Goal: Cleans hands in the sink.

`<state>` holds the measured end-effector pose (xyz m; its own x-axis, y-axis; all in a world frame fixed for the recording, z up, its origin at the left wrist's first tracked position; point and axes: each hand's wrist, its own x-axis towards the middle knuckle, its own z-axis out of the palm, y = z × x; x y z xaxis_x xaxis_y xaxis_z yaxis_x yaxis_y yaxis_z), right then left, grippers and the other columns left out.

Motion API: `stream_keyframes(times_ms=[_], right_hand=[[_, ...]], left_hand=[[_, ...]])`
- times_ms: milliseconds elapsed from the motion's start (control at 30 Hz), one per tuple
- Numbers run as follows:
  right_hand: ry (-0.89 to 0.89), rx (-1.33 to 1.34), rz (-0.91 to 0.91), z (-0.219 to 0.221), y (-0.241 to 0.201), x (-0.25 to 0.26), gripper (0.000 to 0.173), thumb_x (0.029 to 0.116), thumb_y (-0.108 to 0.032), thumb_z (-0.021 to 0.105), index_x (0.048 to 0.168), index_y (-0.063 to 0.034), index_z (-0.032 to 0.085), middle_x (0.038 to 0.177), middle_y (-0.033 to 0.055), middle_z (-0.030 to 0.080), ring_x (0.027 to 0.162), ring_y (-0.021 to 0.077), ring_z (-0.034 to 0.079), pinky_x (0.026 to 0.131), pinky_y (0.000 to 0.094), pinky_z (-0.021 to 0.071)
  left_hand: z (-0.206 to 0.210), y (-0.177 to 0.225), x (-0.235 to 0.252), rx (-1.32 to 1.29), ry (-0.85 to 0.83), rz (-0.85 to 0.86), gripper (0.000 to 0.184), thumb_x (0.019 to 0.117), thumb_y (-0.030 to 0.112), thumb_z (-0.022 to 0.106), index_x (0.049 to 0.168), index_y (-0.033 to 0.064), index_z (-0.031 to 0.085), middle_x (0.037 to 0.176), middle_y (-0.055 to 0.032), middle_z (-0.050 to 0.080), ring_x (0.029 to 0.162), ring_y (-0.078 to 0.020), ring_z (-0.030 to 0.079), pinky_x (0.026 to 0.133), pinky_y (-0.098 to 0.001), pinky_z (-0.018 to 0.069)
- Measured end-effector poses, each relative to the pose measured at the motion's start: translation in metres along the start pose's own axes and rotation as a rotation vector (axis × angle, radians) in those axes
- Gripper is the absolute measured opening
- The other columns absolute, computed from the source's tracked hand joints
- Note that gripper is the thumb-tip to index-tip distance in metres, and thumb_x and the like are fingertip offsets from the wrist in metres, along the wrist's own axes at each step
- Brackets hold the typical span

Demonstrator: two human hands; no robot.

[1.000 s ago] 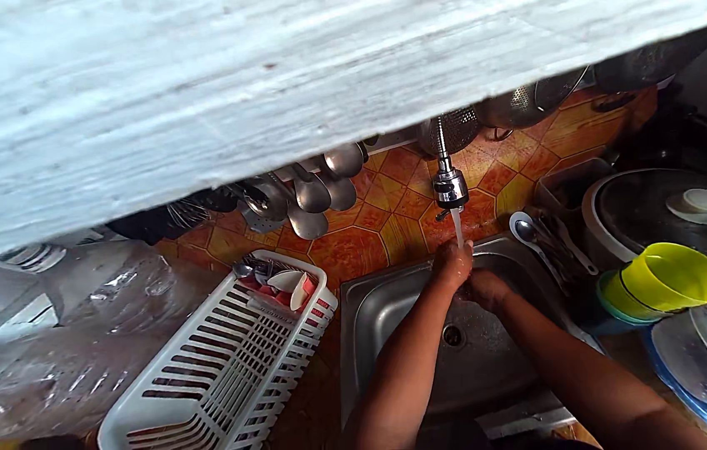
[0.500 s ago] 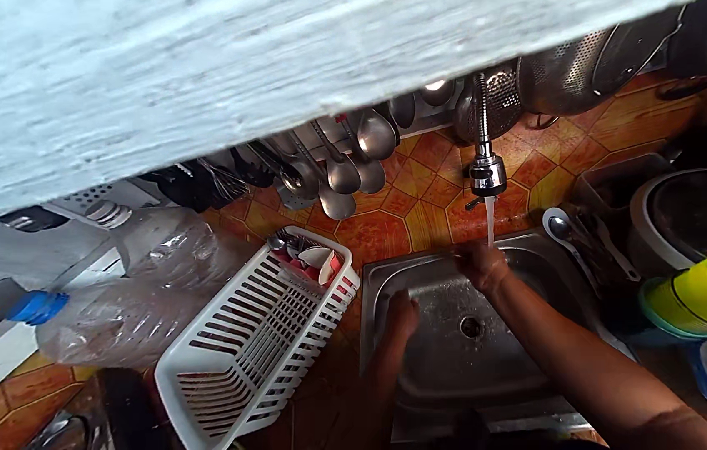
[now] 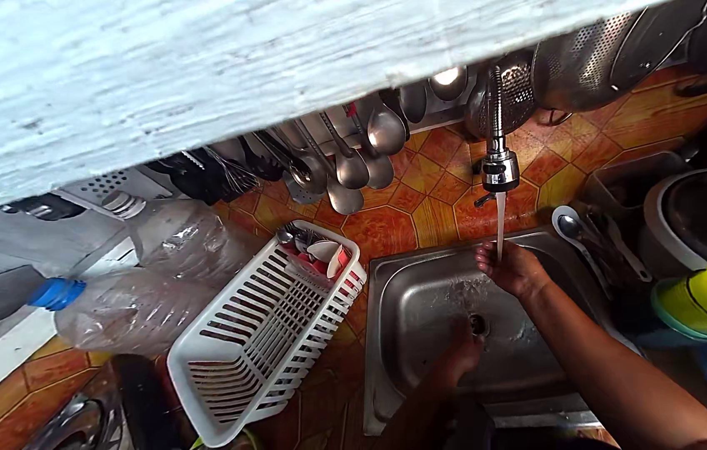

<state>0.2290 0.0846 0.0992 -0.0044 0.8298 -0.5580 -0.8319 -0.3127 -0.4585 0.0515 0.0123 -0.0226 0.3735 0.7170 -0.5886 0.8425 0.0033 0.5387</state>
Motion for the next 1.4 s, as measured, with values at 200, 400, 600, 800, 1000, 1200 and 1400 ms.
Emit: stream_keyframes(times_ms=[200, 400, 600, 800, 1000, 1200, 1400], right_hand=[[-0.001, 0.034, 0.013, 0.005, -0.013, -0.019, 0.021, 0.109, -0.017, 0.036, 0.1, -0.0058, 0.051, 0.075, 0.0071, 0.062, 0.056, 0.0121, 0.061, 0.05, 0.023, 0.0532], [-0.042, -0.095, -0.018, 0.012, -0.007, -0.021, 0.03, 0.1101, -0.02, 0.028, 0.095, -0.0071, 0.052, 0.073, 0.0056, 0.062, 0.055, 0.012, 0.059, 0.049, 0.0237, 0.05], [-0.477, -0.995, 0.233, -0.014, 0.079, -0.048, 0.038, 0.1116, -0.019, 0.034, 0.137, 0.0015, 0.054, 0.125, 0.0153, 0.064, 0.104, 0.0238, 0.067, 0.091, 0.0421, 0.0563], [-0.673, -1.336, 0.244, -0.006, 0.115, -0.046, 0.043, 0.1126, -0.021, 0.037, 0.152, -0.0056, 0.047, 0.15, 0.0213, 0.049, 0.133, 0.0365, 0.053, 0.104, 0.0581, 0.0467], [-0.04, -0.858, 0.017, -0.028, 0.062, -0.011, 0.035, 0.1119, -0.022, 0.039, 0.134, -0.0002, 0.055, 0.118, 0.0151, 0.064, 0.093, 0.0226, 0.066, 0.077, 0.0391, 0.0561], [0.018, -0.232, -0.051, -0.016, 0.022, -0.002, 0.035, 0.1136, -0.021, 0.028, 0.104, -0.0018, 0.056, 0.083, 0.0078, 0.066, 0.071, 0.0175, 0.069, 0.067, 0.0325, 0.06], [-0.078, -0.154, -0.026, 0.0, -0.001, -0.013, 0.033, 0.1112, -0.017, 0.03, 0.096, -0.0027, 0.056, 0.078, 0.0091, 0.066, 0.064, 0.0168, 0.066, 0.06, 0.0297, 0.0579]], left_hand=[[-0.05, -0.001, -0.019, -0.323, 0.262, 0.013, 0.038, 0.109, 0.015, 0.043, 0.141, -0.0021, 0.056, 0.137, -0.0226, 0.061, 0.125, -0.031, 0.062, 0.11, -0.0462, 0.0473], [-0.102, -0.029, -0.043, -0.575, 0.439, -0.146, 0.028, 0.1069, 0.006, 0.048, 0.128, -0.0073, 0.06, 0.114, -0.0218, 0.068, 0.093, -0.0246, 0.072, 0.087, -0.0392, 0.0604], [-0.112, -0.043, -0.037, -0.444, 0.417, -0.178, 0.033, 0.1063, 0.013, 0.051, 0.135, -0.0013, 0.059, 0.134, -0.0217, 0.061, 0.12, -0.0313, 0.062, 0.102, -0.0486, 0.0514], [-0.123, -0.018, -0.037, -0.363, 0.402, -0.104, 0.035, 0.1074, 0.013, 0.049, 0.138, -0.0028, 0.057, 0.142, -0.0221, 0.057, 0.132, -0.0304, 0.055, 0.112, -0.0442, 0.0429], [-0.129, -0.038, -0.037, -0.367, 0.342, -0.177, 0.036, 0.1088, 0.017, 0.047, 0.138, -0.0007, 0.057, 0.14, -0.0224, 0.057, 0.127, -0.0326, 0.057, 0.105, -0.0499, 0.0466], [-0.115, 0.009, -0.016, -0.637, 0.244, -0.108, 0.04, 0.1112, 0.023, 0.043, 0.141, -0.0015, 0.052, 0.141, -0.0235, 0.056, 0.12, -0.0332, 0.062, 0.1, -0.0481, 0.0518], [-0.093, 0.081, 0.01, -1.004, 0.119, -0.014, 0.037, 0.1121, 0.021, 0.04, 0.139, -0.0023, 0.05, 0.123, -0.0182, 0.063, 0.097, -0.0232, 0.067, 0.085, -0.0389, 0.0567]])
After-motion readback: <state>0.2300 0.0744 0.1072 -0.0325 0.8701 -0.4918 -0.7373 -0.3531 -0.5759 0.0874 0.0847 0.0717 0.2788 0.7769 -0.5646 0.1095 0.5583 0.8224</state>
